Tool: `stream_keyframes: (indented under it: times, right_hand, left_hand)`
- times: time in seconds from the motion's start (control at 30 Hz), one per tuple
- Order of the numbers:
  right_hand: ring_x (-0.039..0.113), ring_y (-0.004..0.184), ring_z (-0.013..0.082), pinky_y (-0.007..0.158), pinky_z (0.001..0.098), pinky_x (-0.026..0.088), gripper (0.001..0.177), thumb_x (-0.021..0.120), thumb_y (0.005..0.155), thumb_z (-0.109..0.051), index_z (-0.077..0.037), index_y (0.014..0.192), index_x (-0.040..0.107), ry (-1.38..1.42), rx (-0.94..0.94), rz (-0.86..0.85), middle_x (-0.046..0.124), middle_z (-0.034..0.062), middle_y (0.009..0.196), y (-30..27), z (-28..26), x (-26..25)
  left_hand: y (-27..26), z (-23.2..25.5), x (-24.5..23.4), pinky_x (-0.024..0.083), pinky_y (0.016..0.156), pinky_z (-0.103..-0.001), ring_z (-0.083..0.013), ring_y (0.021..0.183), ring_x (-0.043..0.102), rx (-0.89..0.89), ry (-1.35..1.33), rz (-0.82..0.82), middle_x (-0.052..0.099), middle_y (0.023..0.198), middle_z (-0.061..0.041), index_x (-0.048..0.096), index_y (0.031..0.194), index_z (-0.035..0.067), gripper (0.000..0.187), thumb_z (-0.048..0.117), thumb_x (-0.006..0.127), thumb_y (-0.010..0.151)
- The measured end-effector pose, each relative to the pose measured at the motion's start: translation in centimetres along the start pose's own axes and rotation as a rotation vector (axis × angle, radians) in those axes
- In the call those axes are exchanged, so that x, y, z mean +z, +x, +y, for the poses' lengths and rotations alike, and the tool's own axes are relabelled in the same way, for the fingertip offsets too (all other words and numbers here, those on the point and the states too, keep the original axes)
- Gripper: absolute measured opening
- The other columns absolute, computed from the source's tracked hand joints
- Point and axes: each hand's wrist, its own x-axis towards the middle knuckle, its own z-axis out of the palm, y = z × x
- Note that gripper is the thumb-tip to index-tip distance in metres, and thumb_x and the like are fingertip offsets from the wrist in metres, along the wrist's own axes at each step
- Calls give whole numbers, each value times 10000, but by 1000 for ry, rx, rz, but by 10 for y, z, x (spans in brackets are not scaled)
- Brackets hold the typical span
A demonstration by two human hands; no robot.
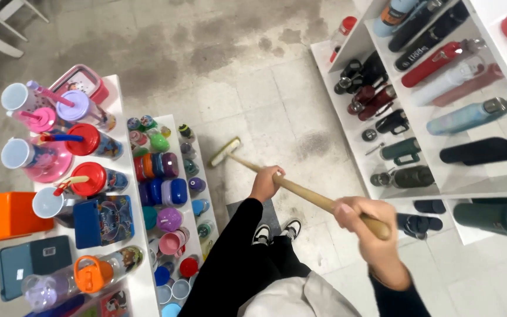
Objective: Sweeping the floor of a gift shop using a broom.
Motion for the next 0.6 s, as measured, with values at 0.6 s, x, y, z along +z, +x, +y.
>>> stream_keyframes:
  times: [0.6]
  right_hand:
    - [309, 336, 121, 389, 275, 329, 249, 331, 738, 6, -131, 535, 285, -93, -72, 188, 324, 17, 434, -86, -94, -21]
  left_hand:
    - [-19, 56, -4, 633, 883, -359, -162, 835, 746, -74, 47, -560, 763, 842, -3, 761, 910, 189, 169, 26, 719, 894]
